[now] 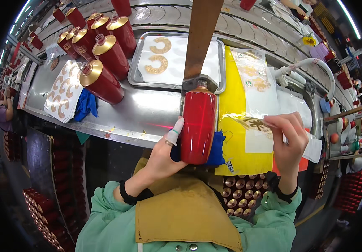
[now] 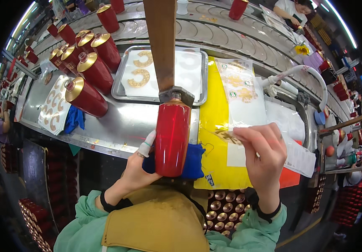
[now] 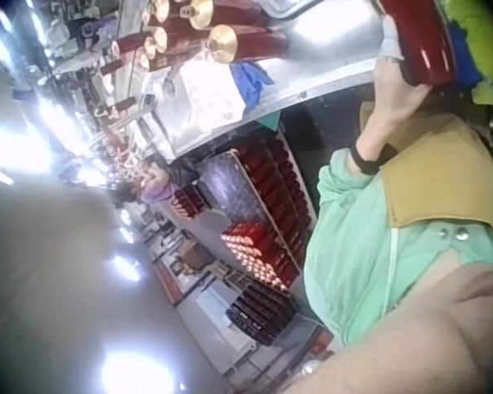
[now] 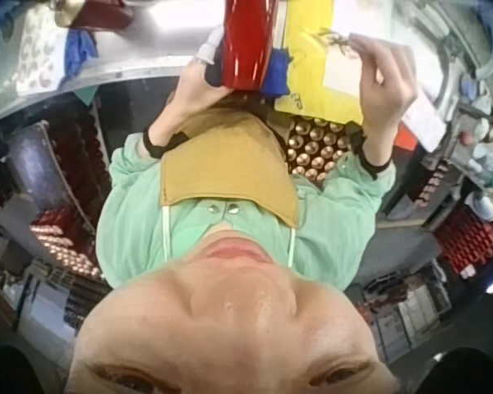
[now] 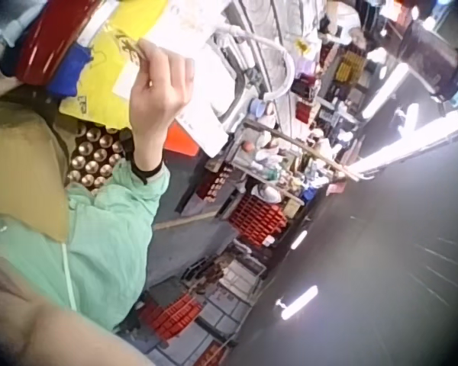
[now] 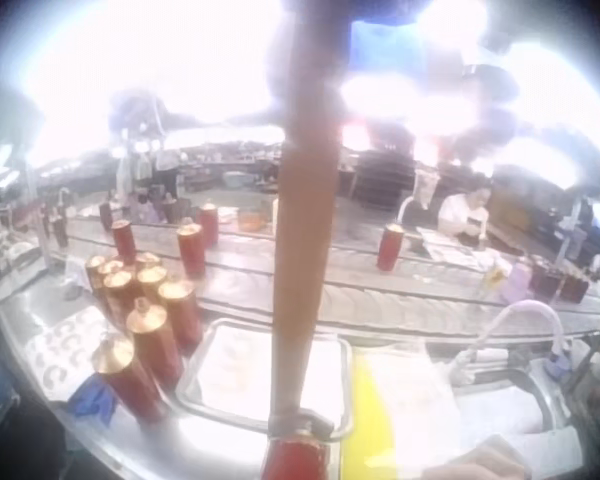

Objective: Applying decorative seals and branding labels to red liquor bottles on an assembly line.

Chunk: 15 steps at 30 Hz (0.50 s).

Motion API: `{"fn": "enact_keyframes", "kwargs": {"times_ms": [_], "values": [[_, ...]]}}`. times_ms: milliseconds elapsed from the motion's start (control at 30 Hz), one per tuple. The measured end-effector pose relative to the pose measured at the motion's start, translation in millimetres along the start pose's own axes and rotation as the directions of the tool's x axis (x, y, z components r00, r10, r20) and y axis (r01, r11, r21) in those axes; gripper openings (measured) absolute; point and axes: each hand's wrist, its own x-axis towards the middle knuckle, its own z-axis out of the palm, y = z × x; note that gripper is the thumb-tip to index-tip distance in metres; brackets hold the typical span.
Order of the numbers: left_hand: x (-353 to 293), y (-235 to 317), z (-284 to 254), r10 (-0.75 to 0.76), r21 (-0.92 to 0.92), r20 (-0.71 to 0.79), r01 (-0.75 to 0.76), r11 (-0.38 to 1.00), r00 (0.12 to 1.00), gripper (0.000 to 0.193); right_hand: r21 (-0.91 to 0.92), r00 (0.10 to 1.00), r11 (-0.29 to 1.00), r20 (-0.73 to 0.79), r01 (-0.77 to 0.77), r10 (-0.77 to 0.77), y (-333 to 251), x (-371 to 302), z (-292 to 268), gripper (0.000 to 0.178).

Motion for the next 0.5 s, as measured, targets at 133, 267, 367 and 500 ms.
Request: {"fn": "enact_keyframes", "kwargs": {"times_ms": [133,267,367,500], "values": [[1.8,-0.8,-1.0,0.041,-0.039,0.011,-0.04,0.998,0.999,0.113,0.029,0.994,0.999,0.096,0.042,-0.044,-15.0,9.4,-4.8,0.025],[1.6,-1.0,-1.1,0.041,-0.034,0.007,-0.041,0.999,0.999,0.112,0.131,0.979,0.991,0.197,0.034,-0.06,-28.9,21.5,-9.9,0.019],[2.2,-0.5,-0.9,0.098,0.075,0.001,-0.098,0.992,0.995,0.111,0.221,0.966,0.974,0.239,0.047,-0.101,-37.5,31.0,-9.6,0.018],[5.5,4.8,-11.2,0.029,0.015,0.103,-0.03,0.999,0.994,0.119,0.413,0.948,0.91,0.3,-0.033,-0.101,-42.3,43.2,-3.0,0.019]]}}
